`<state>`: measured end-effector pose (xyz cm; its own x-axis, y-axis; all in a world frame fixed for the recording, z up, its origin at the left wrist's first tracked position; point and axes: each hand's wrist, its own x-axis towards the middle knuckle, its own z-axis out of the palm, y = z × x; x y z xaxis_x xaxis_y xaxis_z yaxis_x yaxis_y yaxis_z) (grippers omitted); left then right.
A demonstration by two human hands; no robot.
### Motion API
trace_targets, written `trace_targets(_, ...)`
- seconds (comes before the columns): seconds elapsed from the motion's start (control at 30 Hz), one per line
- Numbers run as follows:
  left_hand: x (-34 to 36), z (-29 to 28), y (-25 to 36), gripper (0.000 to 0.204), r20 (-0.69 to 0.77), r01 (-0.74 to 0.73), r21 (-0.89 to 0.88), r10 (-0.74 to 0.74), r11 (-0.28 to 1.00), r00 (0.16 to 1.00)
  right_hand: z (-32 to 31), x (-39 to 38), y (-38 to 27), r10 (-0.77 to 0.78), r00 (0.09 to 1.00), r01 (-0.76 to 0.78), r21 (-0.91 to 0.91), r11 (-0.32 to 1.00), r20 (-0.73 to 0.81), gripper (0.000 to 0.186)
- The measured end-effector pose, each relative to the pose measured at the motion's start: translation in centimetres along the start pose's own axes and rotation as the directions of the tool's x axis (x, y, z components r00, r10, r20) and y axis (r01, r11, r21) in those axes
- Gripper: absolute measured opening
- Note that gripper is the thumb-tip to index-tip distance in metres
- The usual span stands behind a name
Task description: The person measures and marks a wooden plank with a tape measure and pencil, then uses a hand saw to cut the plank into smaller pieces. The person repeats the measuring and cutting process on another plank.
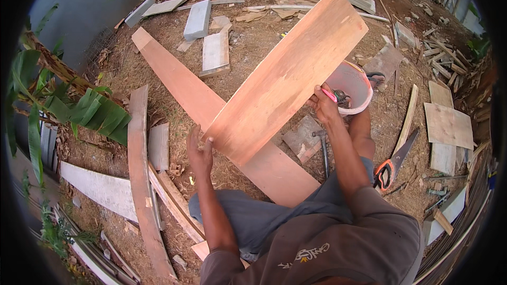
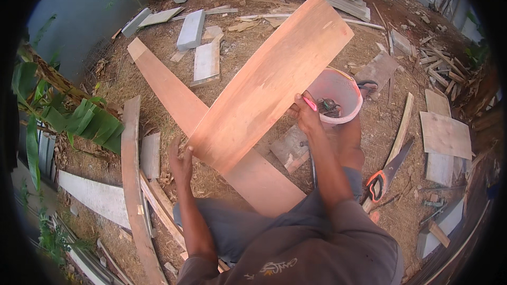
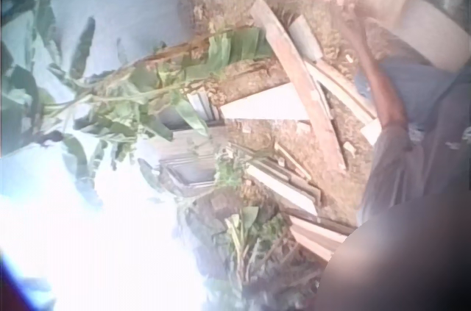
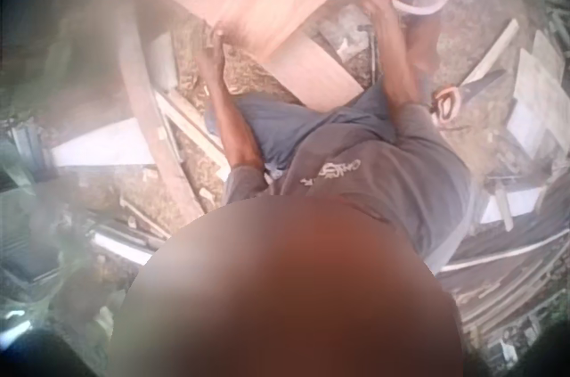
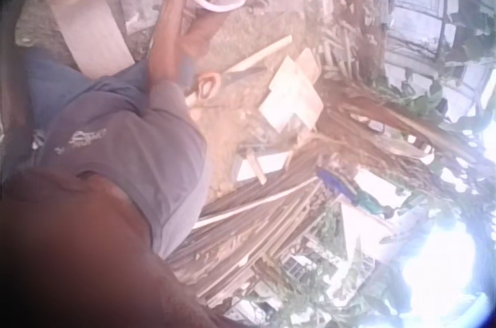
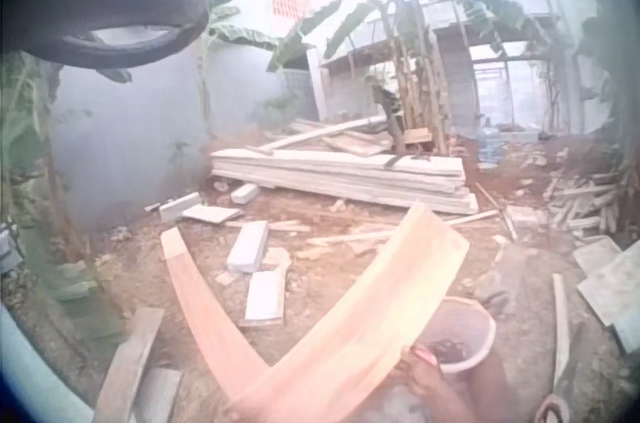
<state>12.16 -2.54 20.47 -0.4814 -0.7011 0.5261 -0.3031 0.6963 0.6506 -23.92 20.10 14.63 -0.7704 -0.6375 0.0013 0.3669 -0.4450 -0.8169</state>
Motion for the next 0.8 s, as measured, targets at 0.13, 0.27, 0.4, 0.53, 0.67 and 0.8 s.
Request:
trace_targets(0.13, 5.2, 0.8, 8.0, 0.073, 0.047, -0.239, 0.282, 0.235, 0.929, 0.971, 3.5, -0.4, 0.6, -0.017, 0.991, 0.018, -0.005, 1.0, 0.135, 0.048)
trace_targets(0.27, 8.6, 0.9, 12.3, 0.067, 0.335, 0.018, 0.222, -0.094, 0.975, 0.938, 7.0, -0.3, 0.2, 0.005, 0.976, -0.005, -0.003, 1.0, 0.217, 0.052)
trace_targets(0.4, 7.0, 0.6, 10.7, 0.054, 0.308, 0.031, 0.328, -0.138, 0.944, 0.941, 7.2, 0.2, -0.3, 0.113, 0.973, -0.069, -0.214, 0.974, 0.202, 0.051)
trace_targets(0.53, 3.1, 1.5, 4.7, 0.05, 0.108, -0.402, 0.495, 0.405, 0.77, 0.908, 2.9, -0.8, 1.4, 0.336, 0.94, -0.294, -0.352, 0.889, 0.061, 0.049)
trace_targets(0.67, -0.8, 2.0, -2.5, 0.053, 0.271, -0.424, 0.64, 0.328, 0.641, 0.905, -3.3, -4.6, 4.6, 0.435, 0.899, -0.424, -0.348, 0.836, -0.051, 0.045)
trace_targets(0.8, -5.5, 2.8, -7.4, 0.051, 0.331, -0.253, 0.7, 0.011, 0.668, 0.944, -8.7, -8.2, 5.8, 0.484, 0.867, -0.491, -0.355, 0.795, -0.117, 0.041)
